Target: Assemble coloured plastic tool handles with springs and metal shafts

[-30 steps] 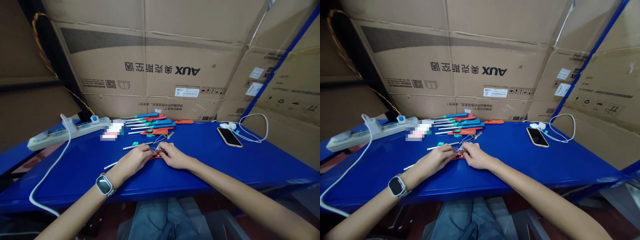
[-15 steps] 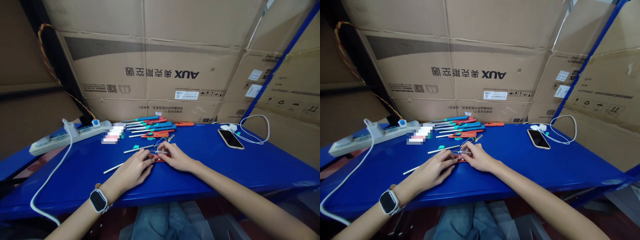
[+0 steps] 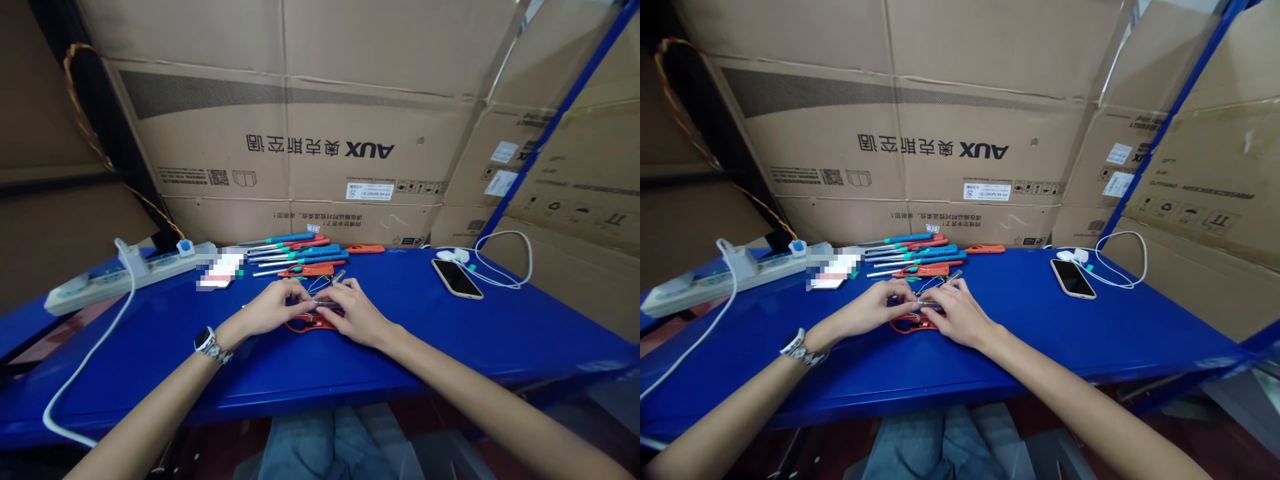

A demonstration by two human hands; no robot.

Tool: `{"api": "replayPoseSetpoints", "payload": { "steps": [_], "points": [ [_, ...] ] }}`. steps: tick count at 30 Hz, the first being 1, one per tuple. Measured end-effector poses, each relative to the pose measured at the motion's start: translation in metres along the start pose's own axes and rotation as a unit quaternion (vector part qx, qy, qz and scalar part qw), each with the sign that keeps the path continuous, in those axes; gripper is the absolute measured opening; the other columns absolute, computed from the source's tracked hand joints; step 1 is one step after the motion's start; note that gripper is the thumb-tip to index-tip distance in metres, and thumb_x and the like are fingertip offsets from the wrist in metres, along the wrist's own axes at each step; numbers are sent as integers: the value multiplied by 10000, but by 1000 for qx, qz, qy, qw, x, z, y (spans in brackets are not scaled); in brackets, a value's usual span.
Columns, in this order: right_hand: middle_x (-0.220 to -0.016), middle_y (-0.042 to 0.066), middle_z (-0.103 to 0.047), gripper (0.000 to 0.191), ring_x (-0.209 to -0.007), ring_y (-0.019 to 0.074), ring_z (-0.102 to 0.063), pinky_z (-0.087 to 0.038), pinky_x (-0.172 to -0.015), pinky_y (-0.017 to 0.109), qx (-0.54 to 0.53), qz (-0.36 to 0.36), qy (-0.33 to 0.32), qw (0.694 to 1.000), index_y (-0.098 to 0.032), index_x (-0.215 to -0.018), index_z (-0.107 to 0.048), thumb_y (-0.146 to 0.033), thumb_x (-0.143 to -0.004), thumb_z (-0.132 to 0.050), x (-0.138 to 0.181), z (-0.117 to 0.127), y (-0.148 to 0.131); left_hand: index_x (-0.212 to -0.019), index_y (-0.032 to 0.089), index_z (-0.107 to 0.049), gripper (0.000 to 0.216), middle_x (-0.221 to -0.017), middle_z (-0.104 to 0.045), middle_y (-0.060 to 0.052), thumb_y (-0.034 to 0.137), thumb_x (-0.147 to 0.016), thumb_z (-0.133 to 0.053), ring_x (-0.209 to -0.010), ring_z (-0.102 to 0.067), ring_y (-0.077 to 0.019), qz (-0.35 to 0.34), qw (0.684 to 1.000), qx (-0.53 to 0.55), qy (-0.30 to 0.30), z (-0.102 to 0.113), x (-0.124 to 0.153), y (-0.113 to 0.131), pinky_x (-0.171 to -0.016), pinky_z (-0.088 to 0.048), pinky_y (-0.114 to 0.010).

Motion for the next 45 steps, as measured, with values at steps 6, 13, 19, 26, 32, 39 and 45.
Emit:
{"api": "replayPoseSetpoints", "payload": {
  "steps": [6, 13, 19, 26, 32, 39, 45],
  "points": [
    [-1064, 73, -741, 153, -963, 200, -654, -315, -928, 388, 20, 8, -15, 1000, -202, -1072, -646, -282, -984, -551, 3, 3, -1, -861, 161, -707, 292, -850, -682, -34, 450, -850, -666, -781, -627, -174, 18, 1000, 10, -9, -6, 2, -6, -743, -498, -303],
    [-1000, 84, -683, 234, -955, 202, -591, -344, -863, 376, 79, -15, -29, 996, -197, -1110, -699, -321, -990, -541, 13, 2, -2, -1065, 239, -695, 337, -1082, -653, -52, 481, -832, -711, -1034, -573, -250, -31, 989, -146, -1, -14, 16, -12, -913, -450, -408],
    [-999, 70, -639, 251, -943, 186, -552, -352, -824, 355, 101, -39, -45, 993, -206, -1154, -707, -273, -997, -523, 19, -1, -5, -1072, 216, -691, 313, -1076, -639, -66, 457, -873, -671, -1027, -577, -242, -25, 993, -118, 2, -21, 20, -18, -906, -473, -379],
    [-997, 58, -623, 265, -945, 183, -534, -337, -796, 345, 108, -45, -61, 991, -235, -1152, -720, -254, -1000, -504, 16, -4, -5, -1066, 216, -687, 314, -1098, -631, -68, 466, -877, -671, -1050, -577, -248, -24, 992, -122, 15, -24, 22, -19, -939, -473, -401],
    [-989, 58, -618, 271, -936, 188, -525, -324, -811, 357, 119, -58, -80, 988, -257, -1130, -732, -292, -1007, -493, 16, 0, -6, -1095, 224, -691, 329, -1097, -636, -64, 484, -903, -628, -1052, -583, -245, -44, 988, -149, 25, -24, 25, -17, -928, -485, -383],
    [-1000, 55, -623, 267, -923, 182, -529, -328, -821, 357, 96, -76, -90, 988, -269, -1144, -734, -300, -997, -513, 12, 1, -2, -1080, 213, -693, 326, -1060, -619, -66, 482, -944, -568, -965, -602, -218, -45, 983, -179, 28, -17, 36, -15, -872, -505, -360],
    [-982, 56, -630, 267, -925, 185, -547, -328, -832, 365, 104, -67, -119, 985, -274, -1129, -739, -316, -998, -510, 9, 6, -2, -1148, 221, -674, 286, -1095, -634, -72, 264, -1026, -420, -1003, -611, -202, -85, 975, -207, 5, -9, 42, -19, -890, -495, -329]
  ]
}}
Point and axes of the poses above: each hand's wrist, its own x-axis away from the middle knuckle, its own z-axis out of the back of the hand, y = z × x, the point moved 1 cm from there along -x, towards the middle knuckle
